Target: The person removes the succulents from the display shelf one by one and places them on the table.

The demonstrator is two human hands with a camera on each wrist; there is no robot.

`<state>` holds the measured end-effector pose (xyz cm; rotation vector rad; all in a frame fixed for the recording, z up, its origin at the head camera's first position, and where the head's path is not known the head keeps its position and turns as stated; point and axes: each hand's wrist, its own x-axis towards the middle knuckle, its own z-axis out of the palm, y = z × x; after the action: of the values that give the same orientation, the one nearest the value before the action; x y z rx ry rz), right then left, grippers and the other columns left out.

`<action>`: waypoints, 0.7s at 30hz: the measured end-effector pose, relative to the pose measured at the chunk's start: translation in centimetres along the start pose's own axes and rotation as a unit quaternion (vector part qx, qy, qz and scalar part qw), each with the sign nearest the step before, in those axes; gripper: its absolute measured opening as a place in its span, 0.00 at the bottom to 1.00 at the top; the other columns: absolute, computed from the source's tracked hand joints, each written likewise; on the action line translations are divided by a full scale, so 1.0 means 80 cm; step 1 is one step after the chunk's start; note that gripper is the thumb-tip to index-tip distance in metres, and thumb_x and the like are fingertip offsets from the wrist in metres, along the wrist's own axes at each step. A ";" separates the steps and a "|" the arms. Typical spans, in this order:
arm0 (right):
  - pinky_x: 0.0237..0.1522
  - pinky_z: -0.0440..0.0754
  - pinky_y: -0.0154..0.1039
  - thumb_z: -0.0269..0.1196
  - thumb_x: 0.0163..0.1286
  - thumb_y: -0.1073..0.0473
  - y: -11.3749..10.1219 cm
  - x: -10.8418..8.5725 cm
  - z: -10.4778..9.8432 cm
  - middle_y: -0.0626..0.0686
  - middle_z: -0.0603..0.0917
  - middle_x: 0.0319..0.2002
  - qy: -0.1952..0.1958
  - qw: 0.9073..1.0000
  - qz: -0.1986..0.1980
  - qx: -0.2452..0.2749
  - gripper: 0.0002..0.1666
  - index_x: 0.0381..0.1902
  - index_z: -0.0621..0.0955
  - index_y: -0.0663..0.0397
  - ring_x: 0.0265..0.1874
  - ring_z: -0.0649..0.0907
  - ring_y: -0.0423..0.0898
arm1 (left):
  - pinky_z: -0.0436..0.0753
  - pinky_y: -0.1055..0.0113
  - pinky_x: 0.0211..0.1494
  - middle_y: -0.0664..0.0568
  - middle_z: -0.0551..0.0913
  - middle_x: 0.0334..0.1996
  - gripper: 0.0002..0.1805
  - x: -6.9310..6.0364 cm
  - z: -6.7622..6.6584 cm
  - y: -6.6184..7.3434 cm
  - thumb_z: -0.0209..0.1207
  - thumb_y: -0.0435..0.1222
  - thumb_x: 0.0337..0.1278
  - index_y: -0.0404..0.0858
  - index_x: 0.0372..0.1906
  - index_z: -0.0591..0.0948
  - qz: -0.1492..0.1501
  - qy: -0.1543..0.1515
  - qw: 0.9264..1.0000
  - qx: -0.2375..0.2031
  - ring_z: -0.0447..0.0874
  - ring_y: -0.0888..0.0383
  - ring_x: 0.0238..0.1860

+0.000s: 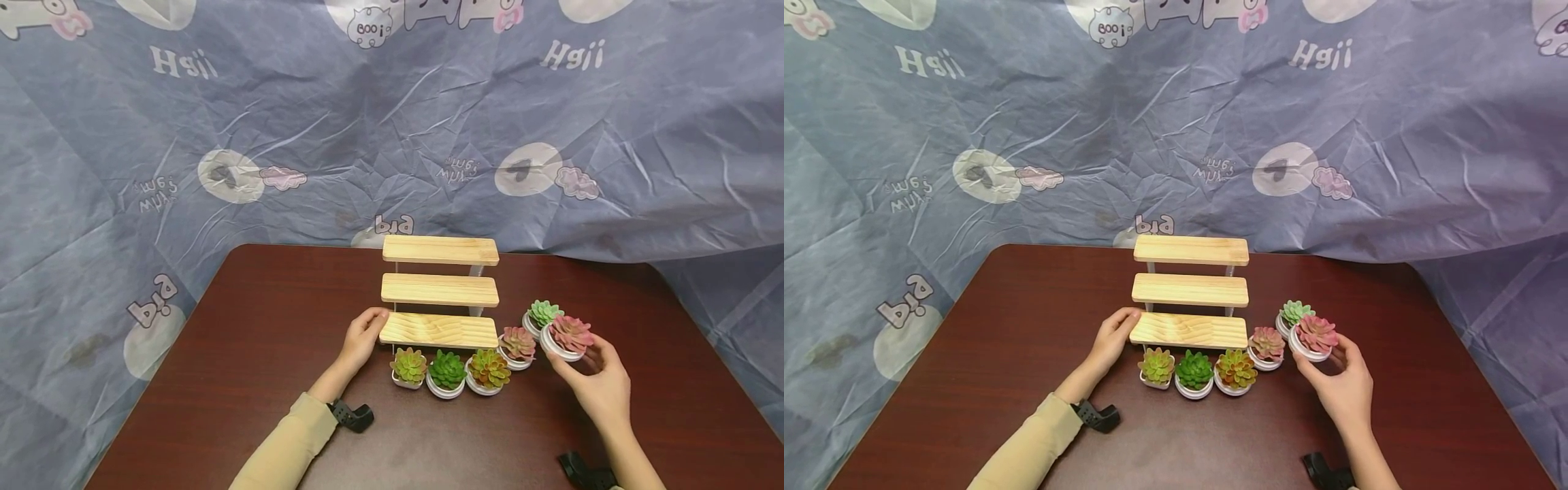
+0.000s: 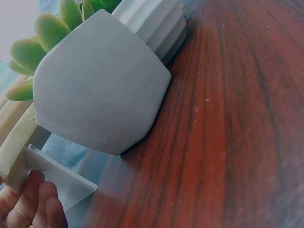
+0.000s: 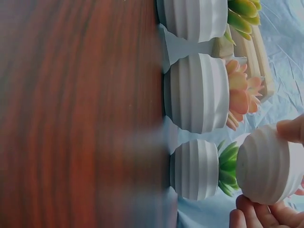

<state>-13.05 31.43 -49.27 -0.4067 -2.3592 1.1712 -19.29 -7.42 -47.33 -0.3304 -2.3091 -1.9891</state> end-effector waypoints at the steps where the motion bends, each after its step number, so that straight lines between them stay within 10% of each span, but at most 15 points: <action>1: 0.40 0.67 0.15 0.77 0.47 0.54 -0.009 -0.003 -0.004 0.57 0.79 0.47 -0.004 1.000 0.005 0.000 0.43 0.59 0.72 0.56 0.38 0.73 0.23 | 0.75 0.56 0.33 0.54 0.75 0.24 0.14 0.000 0.000 0.000 0.49 0.35 0.70 0.29 0.46 0.80 -0.001 0.000 1.000 0.000 0.71 0.63 0.24; 7: 0.38 0.67 0.15 0.75 0.49 0.58 -0.047 -0.019 -0.017 0.64 0.77 0.49 -0.025 0.999 0.028 0.007 0.42 0.59 0.70 0.65 0.35 0.70 0.21 | 0.74 0.62 0.34 0.54 0.75 0.25 0.14 0.000 0.000 0.000 0.49 0.35 0.70 0.29 0.45 0.80 -0.003 0.001 1.000 0.002 0.72 0.63 0.26; 21: 0.36 0.64 0.15 0.75 0.49 0.57 -0.027 -0.024 -0.012 0.65 0.77 0.49 -0.042 0.998 0.046 -0.019 0.43 0.59 0.69 0.65 0.32 0.66 0.18 | 0.73 0.65 0.33 0.54 0.75 0.25 0.13 -0.001 0.001 0.001 0.49 0.35 0.70 0.30 0.45 0.80 0.000 0.004 1.000 0.003 0.72 0.63 0.26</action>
<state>-10.98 29.91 -47.53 -0.4920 -2.4612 1.2086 -19.21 -7.36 -47.24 -0.3211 -2.3100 -1.9794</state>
